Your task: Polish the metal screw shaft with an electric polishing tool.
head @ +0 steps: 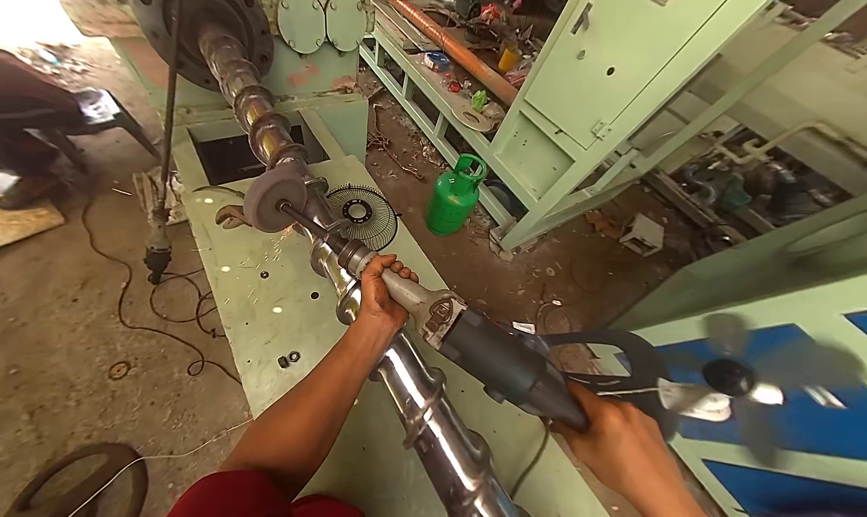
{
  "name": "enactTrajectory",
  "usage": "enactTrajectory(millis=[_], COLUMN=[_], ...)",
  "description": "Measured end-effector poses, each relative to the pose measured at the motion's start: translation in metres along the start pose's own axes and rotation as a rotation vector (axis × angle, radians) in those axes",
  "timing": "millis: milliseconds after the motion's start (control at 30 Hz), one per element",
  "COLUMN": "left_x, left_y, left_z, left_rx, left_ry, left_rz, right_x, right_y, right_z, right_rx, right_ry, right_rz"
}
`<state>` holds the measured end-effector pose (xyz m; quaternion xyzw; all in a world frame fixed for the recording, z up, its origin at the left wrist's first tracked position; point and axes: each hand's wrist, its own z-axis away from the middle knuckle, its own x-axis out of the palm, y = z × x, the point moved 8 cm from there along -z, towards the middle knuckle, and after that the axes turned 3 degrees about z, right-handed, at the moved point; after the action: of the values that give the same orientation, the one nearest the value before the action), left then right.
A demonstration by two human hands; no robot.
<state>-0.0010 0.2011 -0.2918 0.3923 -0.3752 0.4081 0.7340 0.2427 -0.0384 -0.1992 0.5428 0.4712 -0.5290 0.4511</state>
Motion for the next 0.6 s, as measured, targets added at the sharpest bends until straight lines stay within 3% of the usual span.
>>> enactTrajectory(millis=[600], left_x=[-0.0007], left_y=[0.0006], left_z=[0.0021], left_rx=[0.016], left_ry=[0.013], left_rz=[-0.004], right_x=[-0.0056], right_y=[0.0038], right_z=[-0.0061], right_rx=[-0.038], right_ry=[0.0], right_rz=[0.019])
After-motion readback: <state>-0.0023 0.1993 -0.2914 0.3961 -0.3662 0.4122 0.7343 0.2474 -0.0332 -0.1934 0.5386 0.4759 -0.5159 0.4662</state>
